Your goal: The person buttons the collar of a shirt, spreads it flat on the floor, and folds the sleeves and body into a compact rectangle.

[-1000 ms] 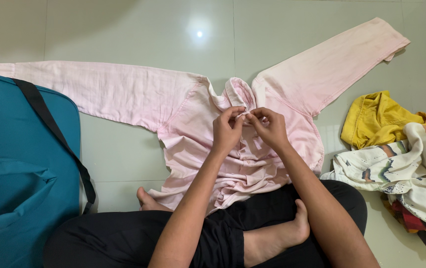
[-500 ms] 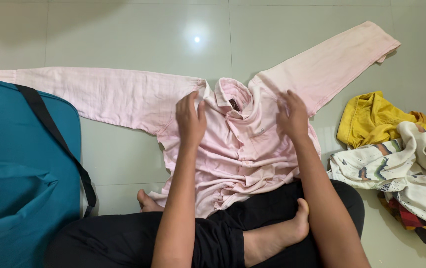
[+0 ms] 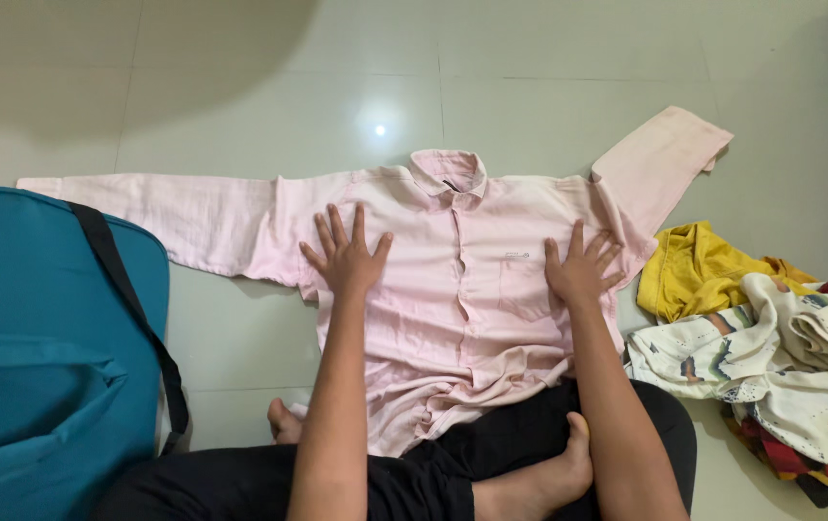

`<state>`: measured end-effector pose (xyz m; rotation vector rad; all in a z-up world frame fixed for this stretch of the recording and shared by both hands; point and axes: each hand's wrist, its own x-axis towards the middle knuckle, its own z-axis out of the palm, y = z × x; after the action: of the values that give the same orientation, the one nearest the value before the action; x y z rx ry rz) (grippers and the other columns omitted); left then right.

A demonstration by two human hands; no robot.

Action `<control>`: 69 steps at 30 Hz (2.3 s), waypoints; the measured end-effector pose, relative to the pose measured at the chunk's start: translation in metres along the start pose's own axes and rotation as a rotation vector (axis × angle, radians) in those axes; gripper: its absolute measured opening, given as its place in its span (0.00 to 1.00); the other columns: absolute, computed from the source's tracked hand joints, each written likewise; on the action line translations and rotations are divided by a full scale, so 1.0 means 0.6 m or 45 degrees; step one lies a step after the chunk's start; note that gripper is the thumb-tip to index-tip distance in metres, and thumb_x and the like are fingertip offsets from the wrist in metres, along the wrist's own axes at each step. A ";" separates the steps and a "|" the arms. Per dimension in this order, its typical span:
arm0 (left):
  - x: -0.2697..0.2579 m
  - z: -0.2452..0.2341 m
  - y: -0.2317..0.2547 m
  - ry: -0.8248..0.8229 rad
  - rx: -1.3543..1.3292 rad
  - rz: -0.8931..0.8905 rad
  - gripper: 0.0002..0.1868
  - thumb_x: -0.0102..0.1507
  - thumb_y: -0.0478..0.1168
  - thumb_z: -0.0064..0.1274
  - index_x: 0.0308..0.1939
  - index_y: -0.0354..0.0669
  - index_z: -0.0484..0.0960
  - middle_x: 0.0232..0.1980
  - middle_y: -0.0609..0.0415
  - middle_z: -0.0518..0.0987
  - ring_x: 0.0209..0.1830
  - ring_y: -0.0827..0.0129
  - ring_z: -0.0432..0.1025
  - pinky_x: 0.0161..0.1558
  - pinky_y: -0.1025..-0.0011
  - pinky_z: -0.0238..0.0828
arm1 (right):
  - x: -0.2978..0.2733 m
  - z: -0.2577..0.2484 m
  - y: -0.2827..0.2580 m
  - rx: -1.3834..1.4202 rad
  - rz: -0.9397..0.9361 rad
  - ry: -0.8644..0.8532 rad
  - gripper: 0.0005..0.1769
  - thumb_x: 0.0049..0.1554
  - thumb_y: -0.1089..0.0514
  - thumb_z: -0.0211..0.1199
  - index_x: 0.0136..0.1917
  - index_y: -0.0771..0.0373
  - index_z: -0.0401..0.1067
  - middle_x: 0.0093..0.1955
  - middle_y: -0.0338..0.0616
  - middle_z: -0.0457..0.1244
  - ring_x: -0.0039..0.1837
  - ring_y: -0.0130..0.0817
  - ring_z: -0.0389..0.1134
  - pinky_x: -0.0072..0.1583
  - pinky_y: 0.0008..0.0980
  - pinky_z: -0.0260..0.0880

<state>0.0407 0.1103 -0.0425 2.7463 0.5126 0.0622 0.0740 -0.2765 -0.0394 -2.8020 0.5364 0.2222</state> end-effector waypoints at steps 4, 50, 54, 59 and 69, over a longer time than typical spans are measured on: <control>0.061 -0.008 -0.002 -0.172 -0.033 -0.045 0.50 0.58 0.76 0.46 0.81 0.76 0.46 0.86 0.52 0.31 0.85 0.53 0.22 0.71 0.28 0.14 | 0.012 0.013 -0.010 0.051 0.014 0.033 0.48 0.58 0.20 0.37 0.85 0.36 0.38 0.87 0.54 0.22 0.85 0.60 0.14 0.70 0.84 0.15; 0.241 0.047 -0.128 0.190 -0.241 0.574 0.45 0.55 0.58 0.67 0.72 0.48 0.68 0.78 0.41 0.59 0.80 0.40 0.51 0.69 0.44 0.55 | 0.381 -0.017 -0.104 1.424 -0.254 -0.053 0.34 0.63 0.41 0.59 0.75 0.60 0.64 0.76 0.51 0.58 0.76 0.41 0.55 0.73 0.41 0.52; 0.003 0.009 -0.198 -0.207 -0.160 0.575 0.54 0.51 0.60 0.71 0.75 0.48 0.60 0.82 0.40 0.47 0.80 0.43 0.46 0.74 0.53 0.51 | 0.210 -0.051 -0.004 1.421 -0.508 0.354 0.22 0.67 0.52 0.61 0.67 0.69 0.76 0.57 0.52 0.71 0.55 0.35 0.67 0.57 0.35 0.67; -0.146 -0.070 -0.180 -0.686 0.127 -0.045 0.61 0.55 0.66 0.68 0.80 0.55 0.45 0.84 0.48 0.39 0.85 0.51 0.42 0.72 0.48 0.56 | -0.070 -0.086 0.100 0.869 -0.368 0.174 0.29 0.55 0.47 0.67 0.64 0.67 0.72 0.59 0.55 0.69 0.55 0.43 0.73 0.54 0.39 0.73; -0.250 -0.128 -0.171 -0.293 -0.132 -0.338 0.37 0.58 0.57 0.64 0.63 0.40 0.71 0.58 0.40 0.81 0.58 0.46 0.77 0.57 0.50 0.75 | -0.228 -0.118 0.137 0.128 -0.228 -0.206 0.48 0.45 0.36 0.78 0.67 0.67 0.66 0.64 0.61 0.66 0.66 0.53 0.69 0.66 0.40 0.69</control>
<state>-0.1425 0.1715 -0.0027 2.5176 0.7769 -0.2805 -0.0764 -0.3250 0.0355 -2.6839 0.2502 0.3685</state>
